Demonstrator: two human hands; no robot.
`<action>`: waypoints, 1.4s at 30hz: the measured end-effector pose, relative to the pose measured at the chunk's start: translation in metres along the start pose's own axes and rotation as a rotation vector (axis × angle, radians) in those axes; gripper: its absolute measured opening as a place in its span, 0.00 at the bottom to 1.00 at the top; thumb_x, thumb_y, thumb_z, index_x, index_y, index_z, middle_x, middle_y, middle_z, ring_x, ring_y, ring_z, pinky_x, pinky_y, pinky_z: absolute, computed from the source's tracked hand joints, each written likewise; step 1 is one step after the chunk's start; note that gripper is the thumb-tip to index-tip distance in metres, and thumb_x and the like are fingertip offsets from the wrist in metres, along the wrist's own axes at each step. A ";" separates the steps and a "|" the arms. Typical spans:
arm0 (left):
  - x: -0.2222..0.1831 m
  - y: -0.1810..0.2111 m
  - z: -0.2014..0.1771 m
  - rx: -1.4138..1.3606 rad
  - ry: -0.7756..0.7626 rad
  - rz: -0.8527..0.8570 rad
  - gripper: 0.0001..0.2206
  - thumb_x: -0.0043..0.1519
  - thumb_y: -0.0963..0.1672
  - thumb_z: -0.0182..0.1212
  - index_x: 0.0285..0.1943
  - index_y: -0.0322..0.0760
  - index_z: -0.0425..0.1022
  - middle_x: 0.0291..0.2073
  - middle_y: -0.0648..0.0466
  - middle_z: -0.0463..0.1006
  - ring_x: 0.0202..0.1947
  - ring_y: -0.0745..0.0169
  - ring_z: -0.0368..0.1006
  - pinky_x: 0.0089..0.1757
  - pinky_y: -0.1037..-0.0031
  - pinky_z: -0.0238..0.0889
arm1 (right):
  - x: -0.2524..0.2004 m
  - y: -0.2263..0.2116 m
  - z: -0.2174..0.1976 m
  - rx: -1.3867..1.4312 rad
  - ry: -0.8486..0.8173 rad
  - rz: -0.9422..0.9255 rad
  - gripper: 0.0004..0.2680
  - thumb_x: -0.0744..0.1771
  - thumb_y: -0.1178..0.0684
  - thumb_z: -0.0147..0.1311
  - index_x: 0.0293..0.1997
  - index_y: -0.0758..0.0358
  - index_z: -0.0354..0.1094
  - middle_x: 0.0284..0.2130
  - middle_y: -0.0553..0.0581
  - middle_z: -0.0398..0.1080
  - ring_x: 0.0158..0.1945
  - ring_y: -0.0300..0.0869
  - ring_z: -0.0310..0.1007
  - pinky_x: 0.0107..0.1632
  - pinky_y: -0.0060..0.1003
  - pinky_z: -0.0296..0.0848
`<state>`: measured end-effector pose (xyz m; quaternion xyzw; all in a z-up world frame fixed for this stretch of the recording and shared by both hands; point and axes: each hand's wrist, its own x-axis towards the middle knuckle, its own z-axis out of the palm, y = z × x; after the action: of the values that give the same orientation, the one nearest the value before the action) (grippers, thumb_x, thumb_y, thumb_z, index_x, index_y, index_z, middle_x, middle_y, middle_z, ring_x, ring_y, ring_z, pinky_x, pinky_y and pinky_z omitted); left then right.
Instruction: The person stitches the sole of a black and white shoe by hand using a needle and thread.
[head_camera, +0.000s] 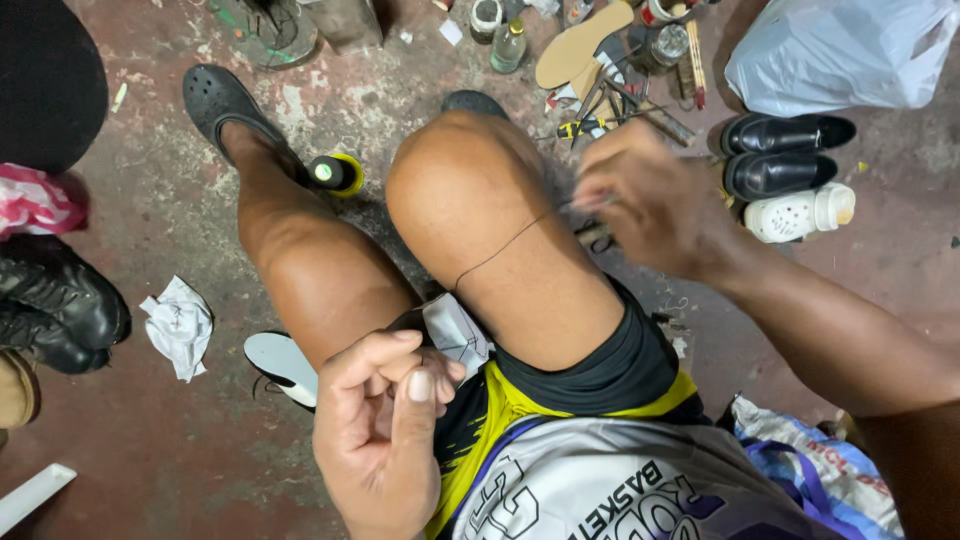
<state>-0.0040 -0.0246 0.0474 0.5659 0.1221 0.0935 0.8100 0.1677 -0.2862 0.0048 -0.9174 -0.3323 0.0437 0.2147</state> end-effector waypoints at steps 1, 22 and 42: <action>0.001 -0.001 -0.003 0.019 -0.010 -0.019 0.11 0.72 0.36 0.54 0.63 0.26 0.66 0.37 0.52 0.73 0.39 0.67 0.72 0.49 0.73 0.73 | -0.002 0.007 -0.008 -0.144 -0.016 0.085 0.04 0.66 0.55 0.63 0.38 0.55 0.70 0.43 0.56 0.71 0.44 0.50 0.76 0.41 0.41 0.74; 0.021 0.024 0.027 0.899 -0.318 0.029 0.35 0.54 0.43 0.76 0.72 0.40 0.64 0.31 0.58 0.79 0.21 0.73 0.73 0.26 0.79 0.68 | -0.004 -0.078 -0.041 0.755 -0.379 0.119 0.05 0.65 0.51 0.61 0.40 0.58 0.74 0.30 0.49 0.77 0.30 0.36 0.78 0.34 0.32 0.74; 0.018 0.026 0.028 0.847 -0.310 0.068 0.44 0.51 0.46 0.79 0.76 0.35 0.55 0.34 0.55 0.70 0.23 0.71 0.69 0.25 0.79 0.67 | -0.090 0.257 -0.072 -0.474 0.145 0.516 0.11 0.74 0.50 0.62 0.53 0.69 0.69 0.36 0.64 0.72 0.36 0.47 0.73 0.38 0.40 0.72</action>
<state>0.0215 -0.0350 0.0793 0.8584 0.0084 -0.0241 0.5124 0.2657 -0.5460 -0.0444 -0.9961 -0.0746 -0.0472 0.0012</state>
